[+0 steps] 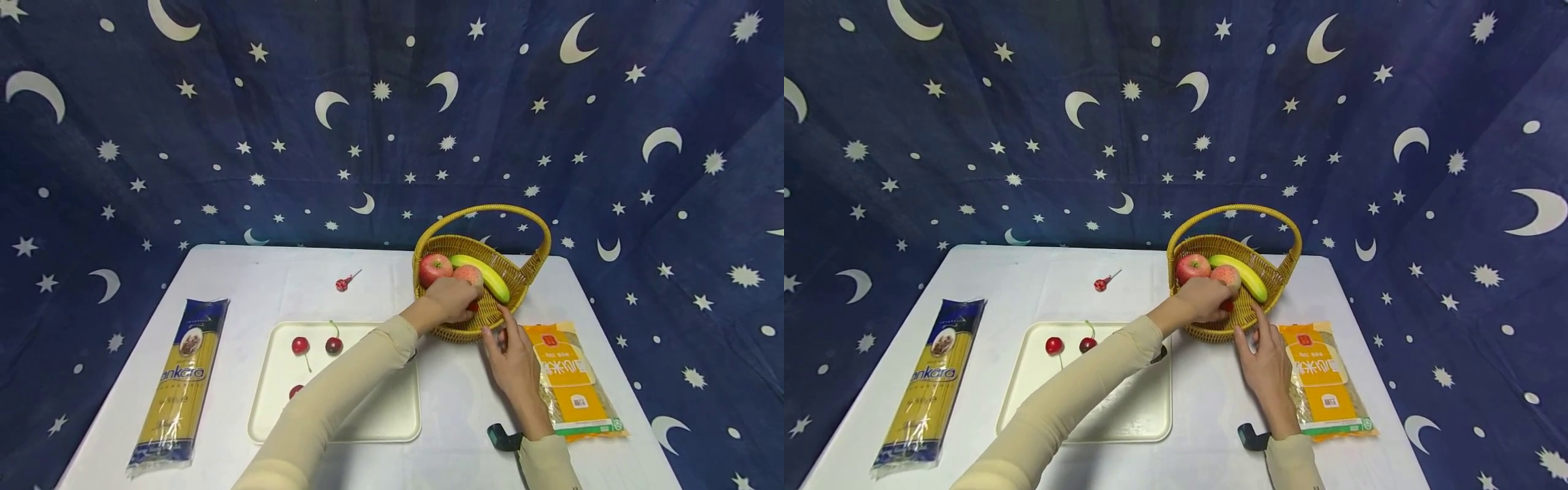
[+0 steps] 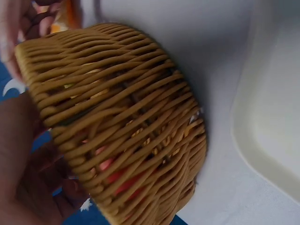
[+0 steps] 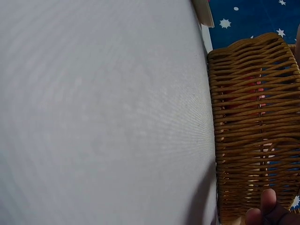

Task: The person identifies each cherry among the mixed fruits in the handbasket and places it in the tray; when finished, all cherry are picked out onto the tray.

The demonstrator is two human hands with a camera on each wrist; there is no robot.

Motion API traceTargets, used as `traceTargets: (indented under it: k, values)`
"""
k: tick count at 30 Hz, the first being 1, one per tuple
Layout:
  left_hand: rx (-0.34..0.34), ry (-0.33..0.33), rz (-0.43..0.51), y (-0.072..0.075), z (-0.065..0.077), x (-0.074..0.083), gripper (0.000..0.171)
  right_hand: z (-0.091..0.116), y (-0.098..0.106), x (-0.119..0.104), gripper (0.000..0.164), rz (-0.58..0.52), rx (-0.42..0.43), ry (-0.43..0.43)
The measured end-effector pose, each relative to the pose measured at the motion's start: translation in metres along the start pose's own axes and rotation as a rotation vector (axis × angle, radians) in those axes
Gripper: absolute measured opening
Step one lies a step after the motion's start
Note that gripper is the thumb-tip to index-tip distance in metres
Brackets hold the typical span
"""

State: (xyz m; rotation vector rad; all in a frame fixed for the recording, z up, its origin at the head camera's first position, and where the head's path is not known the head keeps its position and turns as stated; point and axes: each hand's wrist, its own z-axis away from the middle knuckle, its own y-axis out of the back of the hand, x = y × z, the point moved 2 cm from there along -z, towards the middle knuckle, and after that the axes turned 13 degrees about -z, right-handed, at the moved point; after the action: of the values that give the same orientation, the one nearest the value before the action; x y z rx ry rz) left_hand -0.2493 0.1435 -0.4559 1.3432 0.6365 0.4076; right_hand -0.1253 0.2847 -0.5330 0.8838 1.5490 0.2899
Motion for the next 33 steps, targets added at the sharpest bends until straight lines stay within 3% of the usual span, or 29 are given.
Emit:
traceTargets:
  k: [5,14,18,24,33]
  values:
    - [0.090,0.035,0.091,0.016,0.014,-0.010,0.035,0.001,-0.001,0.001,0.062,-0.007,0.004,0.014]
    - [0.412,0.108,0.210,0.056,0.054,-0.026,0.035,0.000,0.000,0.002,0.059,0.002,0.030,0.030]
    - [0.494,0.122,0.267,0.070,0.071,-0.026,0.037,0.000,-0.001,0.001,0.060,-0.011,0.030,0.031]
    - [0.518,0.152,0.324,0.079,0.094,-0.024,0.036,0.001,-0.001,0.002,0.059,-0.010,0.028,0.032]
    - [0.510,0.200,0.351,0.079,0.121,-0.024,0.034,0.000,-0.001,0.001,0.059,-0.013,0.035,0.039]
